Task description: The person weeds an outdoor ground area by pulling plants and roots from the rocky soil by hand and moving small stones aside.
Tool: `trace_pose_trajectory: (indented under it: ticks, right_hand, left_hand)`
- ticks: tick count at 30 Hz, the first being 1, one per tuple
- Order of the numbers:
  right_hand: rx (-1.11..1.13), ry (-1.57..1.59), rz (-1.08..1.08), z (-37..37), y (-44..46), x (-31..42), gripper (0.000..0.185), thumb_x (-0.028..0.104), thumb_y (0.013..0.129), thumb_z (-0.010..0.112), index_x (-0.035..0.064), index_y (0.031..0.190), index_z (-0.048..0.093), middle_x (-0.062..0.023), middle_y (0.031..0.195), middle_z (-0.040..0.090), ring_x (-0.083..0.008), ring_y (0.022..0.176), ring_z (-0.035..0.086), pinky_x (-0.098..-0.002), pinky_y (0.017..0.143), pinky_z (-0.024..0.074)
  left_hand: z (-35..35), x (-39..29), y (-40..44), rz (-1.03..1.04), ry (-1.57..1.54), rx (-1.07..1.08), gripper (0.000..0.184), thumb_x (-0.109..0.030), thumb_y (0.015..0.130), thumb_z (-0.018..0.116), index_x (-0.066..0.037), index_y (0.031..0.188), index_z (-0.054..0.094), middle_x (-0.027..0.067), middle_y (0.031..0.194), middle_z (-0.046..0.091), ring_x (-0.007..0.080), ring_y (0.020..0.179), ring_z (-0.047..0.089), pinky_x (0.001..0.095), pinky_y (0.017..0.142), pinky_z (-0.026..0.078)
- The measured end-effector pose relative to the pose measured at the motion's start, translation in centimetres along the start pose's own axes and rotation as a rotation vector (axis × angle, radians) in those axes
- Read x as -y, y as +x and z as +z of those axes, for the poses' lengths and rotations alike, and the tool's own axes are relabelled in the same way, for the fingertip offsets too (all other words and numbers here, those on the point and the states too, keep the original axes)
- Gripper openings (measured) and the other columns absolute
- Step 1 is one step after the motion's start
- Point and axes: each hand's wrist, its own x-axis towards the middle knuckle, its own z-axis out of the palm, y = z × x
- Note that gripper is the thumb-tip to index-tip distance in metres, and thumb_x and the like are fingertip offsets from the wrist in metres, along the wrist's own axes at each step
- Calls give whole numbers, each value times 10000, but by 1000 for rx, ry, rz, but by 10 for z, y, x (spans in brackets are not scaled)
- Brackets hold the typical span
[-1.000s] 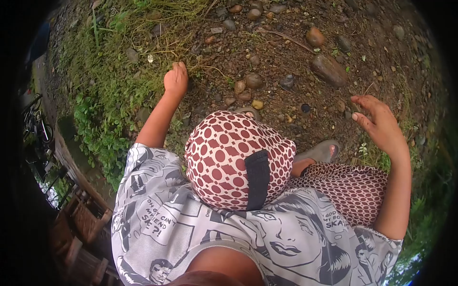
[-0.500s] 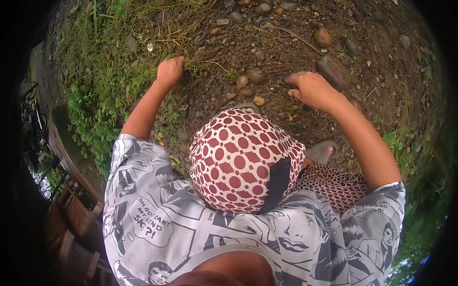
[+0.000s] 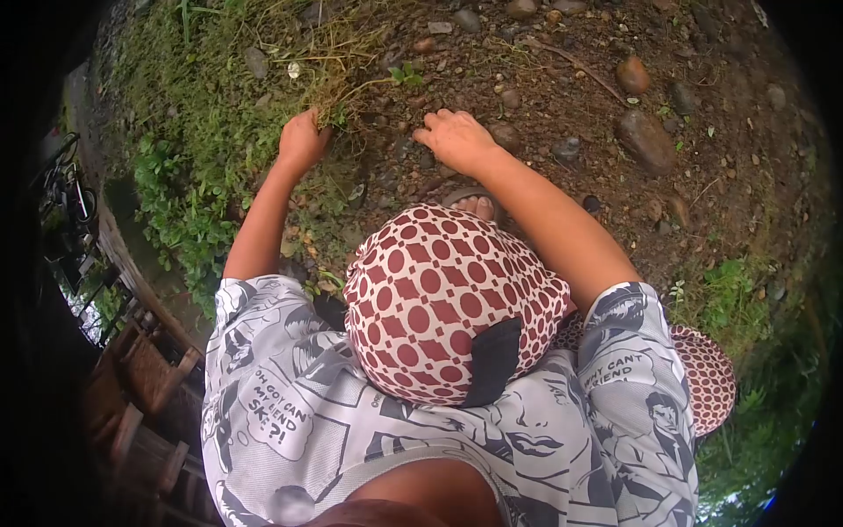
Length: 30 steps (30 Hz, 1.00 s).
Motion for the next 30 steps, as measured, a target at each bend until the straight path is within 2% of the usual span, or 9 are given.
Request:
trace_pose_trajectory:
  ticks: [2,6,10,12,16,17,20,24,30]
  right_hand:
    - [-11,-7,-17,3,1,-2,269,104,795,541,123,1035,660,-91,1037,592,-251,1046,551,-388,876,464]
    - [6,-39,-27,4,6,-4,198,132,795,533,110,934,672,-82,986,610,-239,1028,561,-378,858,475]
    - [-87,86,30,3,5,-8,126,138,806,553,72,871,638,-87,939,611,-267,958,574,-391,822,485]
    - [-199,195,87,-18,5,-13,92,143,810,585,65,846,619,-91,907,600,-279,925,574,-397,797,484]
    - [-655,306,232,-63,11,-39,95,167,799,649,91,832,603,-64,816,576,-267,820,589,-403,694,486]
    - [-634,249,186,-69,14,-42,95,168,798,652,94,831,602,-60,817,577,-264,815,590,-400,689,488]
    - [-560,125,21,-71,26,-51,106,171,786,670,106,849,615,-48,853,592,-263,843,600,-391,713,496]
    - [-330,93,91,-42,46,-18,208,168,756,705,87,937,643,-106,968,591,-294,951,594,-399,809,502]
    - [-187,5,23,-6,57,-3,167,124,802,522,41,858,656,-128,983,595,-289,1016,565,-406,821,500]
  left_hand:
    - [-4,21,-16,1,-69,-83,285,-162,756,714,-10,862,497,209,836,615,407,816,592,485,693,463]
    - [-20,29,-74,-49,-69,-21,271,-122,723,737,-14,853,525,204,813,612,408,797,588,479,675,461]
    - [2,35,-135,-133,110,251,182,-147,759,672,-49,875,572,180,859,645,358,821,627,445,704,505]
    - [23,35,-159,-116,208,451,127,-115,792,573,-62,906,590,166,885,656,339,823,643,428,711,519]
    - [37,12,-179,-85,181,527,149,-77,794,519,-71,924,591,158,898,661,339,818,646,423,711,522]
    - [38,5,-177,-69,156,527,146,-80,790,532,-72,924,588,156,899,660,339,819,646,424,712,522]
    - [37,-8,-167,-22,44,426,185,-118,737,635,-62,899,565,163,905,647,355,833,632,441,721,512]
    - [32,-22,-154,-35,-20,301,233,-100,681,684,-41,856,542,173,895,633,381,848,610,458,730,493]
    - [10,-27,-132,-78,-279,-71,372,-89,653,734,-10,986,590,200,973,627,380,873,606,446,752,495]
